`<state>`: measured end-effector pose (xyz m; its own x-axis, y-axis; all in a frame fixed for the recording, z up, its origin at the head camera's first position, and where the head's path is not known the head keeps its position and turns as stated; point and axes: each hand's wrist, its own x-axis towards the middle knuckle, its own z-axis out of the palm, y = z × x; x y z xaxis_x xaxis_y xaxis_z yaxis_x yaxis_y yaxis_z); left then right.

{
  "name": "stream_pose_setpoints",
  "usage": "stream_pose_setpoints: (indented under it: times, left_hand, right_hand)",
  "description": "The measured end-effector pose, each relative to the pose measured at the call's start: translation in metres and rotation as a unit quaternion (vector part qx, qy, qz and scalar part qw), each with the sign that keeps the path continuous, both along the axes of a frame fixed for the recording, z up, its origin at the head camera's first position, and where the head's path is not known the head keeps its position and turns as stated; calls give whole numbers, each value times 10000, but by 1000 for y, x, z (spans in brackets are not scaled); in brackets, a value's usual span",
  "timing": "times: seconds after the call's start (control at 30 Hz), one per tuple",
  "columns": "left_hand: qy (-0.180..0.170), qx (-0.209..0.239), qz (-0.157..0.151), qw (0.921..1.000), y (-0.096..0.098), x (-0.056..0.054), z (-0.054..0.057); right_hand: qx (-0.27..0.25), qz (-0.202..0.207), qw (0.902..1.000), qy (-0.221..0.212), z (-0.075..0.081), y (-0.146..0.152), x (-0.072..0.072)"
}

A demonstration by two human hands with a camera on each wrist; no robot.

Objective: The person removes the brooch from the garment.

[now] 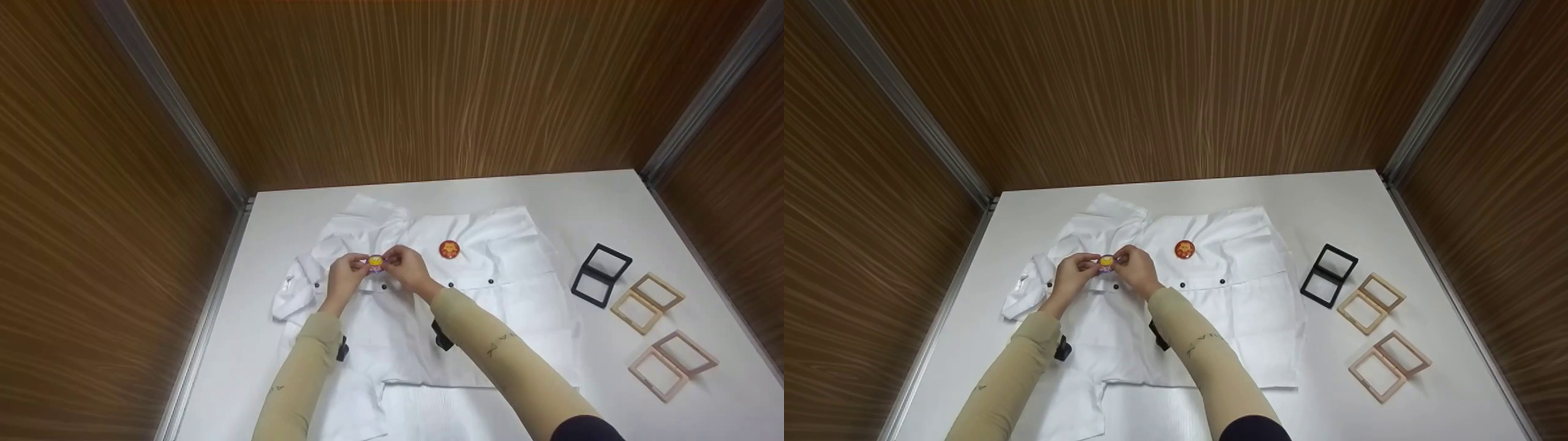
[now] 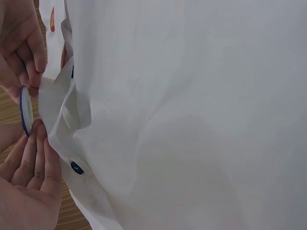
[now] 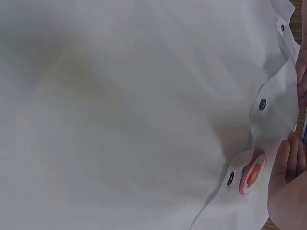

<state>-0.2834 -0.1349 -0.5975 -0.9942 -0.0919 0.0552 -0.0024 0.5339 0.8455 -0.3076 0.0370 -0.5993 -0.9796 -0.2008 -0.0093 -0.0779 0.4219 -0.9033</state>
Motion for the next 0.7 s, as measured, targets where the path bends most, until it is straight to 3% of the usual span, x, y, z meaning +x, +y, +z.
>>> stream_pose_setpoints:
  times: [0.57,0.7]
  left_hand:
    - [92,118,-62,9999,0,0,-4]
    - [69,125,-47,9999,1,0,-5]
  right_hand:
    - [53,-171,9998,-57,2,1,0]
    - [-85,-309,9991,-260,2,0,1]
